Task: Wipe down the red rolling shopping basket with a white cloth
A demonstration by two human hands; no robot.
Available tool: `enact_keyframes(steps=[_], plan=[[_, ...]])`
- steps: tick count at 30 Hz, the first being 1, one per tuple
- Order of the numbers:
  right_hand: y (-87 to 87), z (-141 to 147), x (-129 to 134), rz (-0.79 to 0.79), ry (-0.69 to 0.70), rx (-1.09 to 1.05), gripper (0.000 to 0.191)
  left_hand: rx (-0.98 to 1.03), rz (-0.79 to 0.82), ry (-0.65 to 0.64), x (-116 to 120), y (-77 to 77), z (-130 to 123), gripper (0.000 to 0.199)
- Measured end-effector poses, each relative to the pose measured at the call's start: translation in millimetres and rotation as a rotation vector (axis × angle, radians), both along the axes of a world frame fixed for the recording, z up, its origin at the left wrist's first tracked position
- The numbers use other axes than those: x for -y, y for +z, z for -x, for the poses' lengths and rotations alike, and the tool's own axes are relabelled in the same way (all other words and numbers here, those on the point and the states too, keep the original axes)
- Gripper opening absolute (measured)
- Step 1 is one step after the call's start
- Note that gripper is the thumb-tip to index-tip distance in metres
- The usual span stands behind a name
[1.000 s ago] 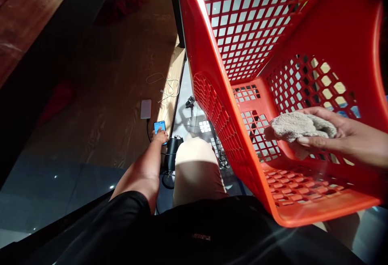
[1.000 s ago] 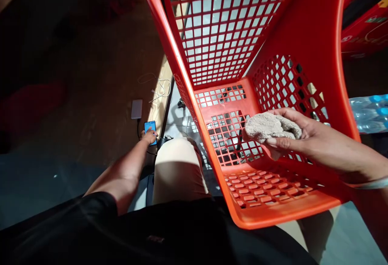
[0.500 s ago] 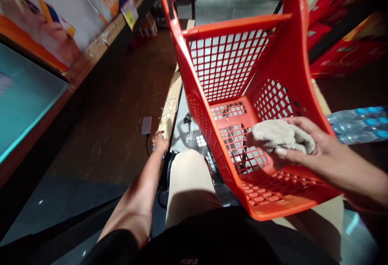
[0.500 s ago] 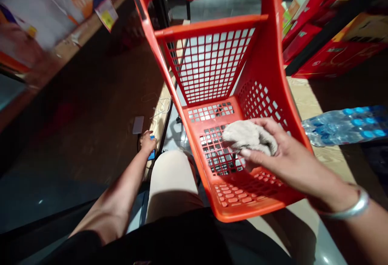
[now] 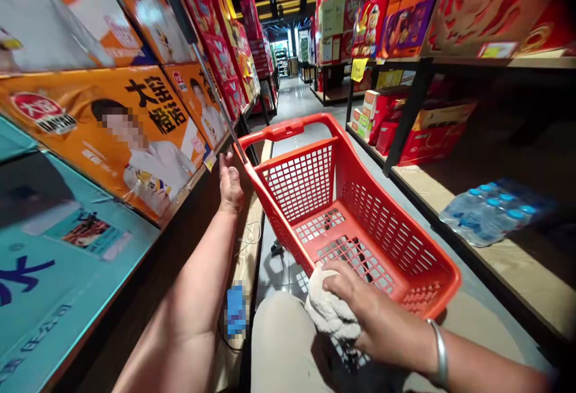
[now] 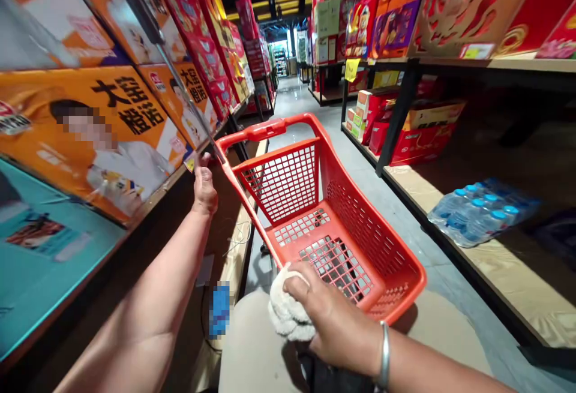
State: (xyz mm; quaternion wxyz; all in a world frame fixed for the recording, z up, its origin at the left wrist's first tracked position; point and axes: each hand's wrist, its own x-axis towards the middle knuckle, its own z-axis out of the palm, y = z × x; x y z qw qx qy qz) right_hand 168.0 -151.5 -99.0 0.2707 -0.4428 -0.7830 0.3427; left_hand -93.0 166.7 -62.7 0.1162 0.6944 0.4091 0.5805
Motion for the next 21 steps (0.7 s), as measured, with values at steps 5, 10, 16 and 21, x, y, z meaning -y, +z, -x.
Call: enact_keyframes(steps=[5,10,16,21], plan=[[9.6,-45,-15,-0.064,0.063,-0.049,0.059,-0.292,0.178,-0.08,1,-1.4,5,0.057],[15.0,-78,-37,-0.07,0.048,-0.008,0.049,-0.339,0.248,0.055,5,11.4,7,0.069],[23.5,-121,-53,-0.04,0.081,0.023,0.045,-0.451,0.265,0.163,14,34.5,7,0.092],[28.3,-168,-63,-0.03,-0.007,0.085,0.026,-0.637,0.166,0.158,25,46.7,-4,0.088]])
